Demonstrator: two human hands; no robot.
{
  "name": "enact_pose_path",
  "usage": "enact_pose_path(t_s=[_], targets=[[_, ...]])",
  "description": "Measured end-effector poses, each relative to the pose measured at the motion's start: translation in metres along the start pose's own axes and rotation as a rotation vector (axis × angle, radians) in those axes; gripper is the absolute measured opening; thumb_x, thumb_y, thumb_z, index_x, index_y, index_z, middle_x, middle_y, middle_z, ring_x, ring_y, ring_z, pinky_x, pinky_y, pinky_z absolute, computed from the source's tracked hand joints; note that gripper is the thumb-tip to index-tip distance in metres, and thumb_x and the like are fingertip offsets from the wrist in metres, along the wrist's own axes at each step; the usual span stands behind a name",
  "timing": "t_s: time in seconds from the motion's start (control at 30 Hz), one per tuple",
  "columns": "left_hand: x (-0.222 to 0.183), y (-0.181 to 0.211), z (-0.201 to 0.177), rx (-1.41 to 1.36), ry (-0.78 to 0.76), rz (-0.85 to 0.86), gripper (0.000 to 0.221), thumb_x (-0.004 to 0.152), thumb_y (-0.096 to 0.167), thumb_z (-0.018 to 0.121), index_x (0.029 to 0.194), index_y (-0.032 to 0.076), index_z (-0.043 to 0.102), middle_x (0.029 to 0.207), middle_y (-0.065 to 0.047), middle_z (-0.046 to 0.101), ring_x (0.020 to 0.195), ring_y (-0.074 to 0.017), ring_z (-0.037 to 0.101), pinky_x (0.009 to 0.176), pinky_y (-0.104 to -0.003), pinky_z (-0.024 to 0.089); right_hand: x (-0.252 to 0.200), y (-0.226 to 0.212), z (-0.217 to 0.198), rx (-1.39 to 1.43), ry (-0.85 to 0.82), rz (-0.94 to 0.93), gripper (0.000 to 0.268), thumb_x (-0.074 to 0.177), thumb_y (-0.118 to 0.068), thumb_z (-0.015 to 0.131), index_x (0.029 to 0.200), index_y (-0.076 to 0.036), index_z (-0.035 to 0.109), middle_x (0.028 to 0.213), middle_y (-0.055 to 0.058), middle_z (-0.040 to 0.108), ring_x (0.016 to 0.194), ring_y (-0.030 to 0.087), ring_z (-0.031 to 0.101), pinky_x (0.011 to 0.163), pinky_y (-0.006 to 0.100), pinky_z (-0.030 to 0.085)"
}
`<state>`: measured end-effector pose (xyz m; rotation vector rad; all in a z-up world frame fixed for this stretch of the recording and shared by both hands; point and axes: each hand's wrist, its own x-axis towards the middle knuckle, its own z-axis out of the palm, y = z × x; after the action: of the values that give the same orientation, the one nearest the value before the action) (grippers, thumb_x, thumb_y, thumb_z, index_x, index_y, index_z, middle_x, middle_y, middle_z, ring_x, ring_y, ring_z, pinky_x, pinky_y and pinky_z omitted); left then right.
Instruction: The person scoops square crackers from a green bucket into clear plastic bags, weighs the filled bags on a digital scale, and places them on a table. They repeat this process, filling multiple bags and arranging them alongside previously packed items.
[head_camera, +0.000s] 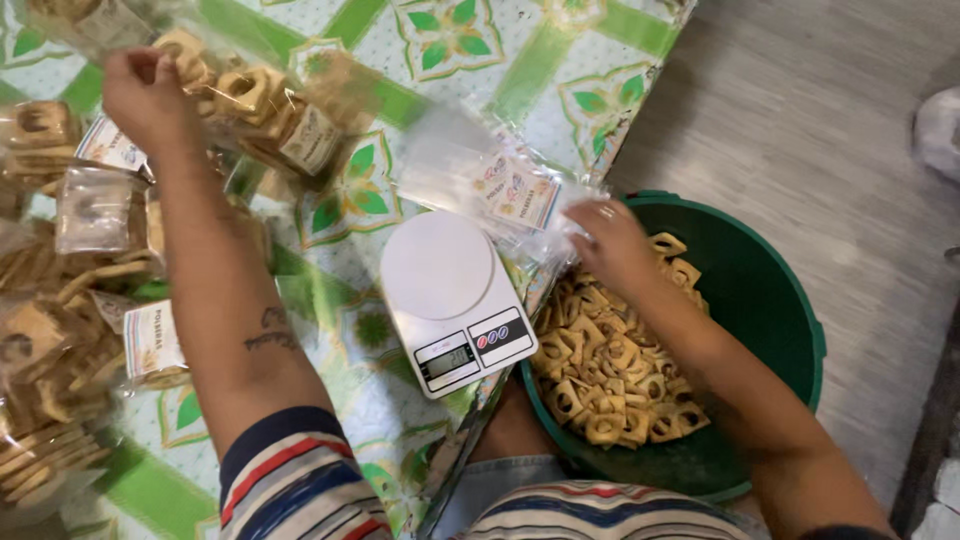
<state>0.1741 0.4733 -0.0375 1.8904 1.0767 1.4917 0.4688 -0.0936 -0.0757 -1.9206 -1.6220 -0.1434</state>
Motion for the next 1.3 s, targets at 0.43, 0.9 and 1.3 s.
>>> enact_pose_path(t_s=[0.43, 0.9, 1.3], targets=[[-0.221, 0.244, -0.033, 0.413, -0.245, 0.446, 0.118, 0.087, 0.053, 0.084, 0.166, 0.013, 0.007, 0.17, -0.024, 0.0, 0.159, -0.0467, 0.005, 0.13, -0.064, 0.004, 0.094, 0.005, 0.044, -0.332, -0.431, 0.556, 0.105, 0.051, -0.059, 0.098, 0.131, -0.006, 0.055, 0.13, 0.019, 0.054, 0.124, 0.038, 0.048, 0.102, 0.052, 0.038], [-0.464, 0.349, -0.027, -0.313, -1.335, 0.065, 0.075, 0.093, 0.045, 0.07, 0.154, 0.013, 0.041, 0.172, -0.014, 0.02, 0.162, -0.0452, 0.002, 0.126, -0.062, 0.015, 0.064, 0.065, 0.066, -0.341, 0.016, 0.126, 0.044, 0.089, -0.003, 0.057, 0.13, -0.011, 0.067, 0.082, 0.014, 0.07, 0.077, 0.035, 0.066, 0.079, 0.045, 0.05], [-0.444, 0.306, 0.039, -0.335, -0.697, 0.143, 0.087, 0.09, 0.043, 0.078, 0.151, 0.0, 0.034, 0.144, -0.022, 0.036, 0.135, -0.0351, 0.037, 0.113, -0.046, 0.037, -0.132, 0.066, -0.137, -0.032, -0.122, 0.077, 0.019, 0.086, -0.005, 0.068, 0.101, -0.015, 0.075, 0.091, 0.006, 0.071, 0.096, 0.03, 0.064, 0.093, 0.048, 0.043]])
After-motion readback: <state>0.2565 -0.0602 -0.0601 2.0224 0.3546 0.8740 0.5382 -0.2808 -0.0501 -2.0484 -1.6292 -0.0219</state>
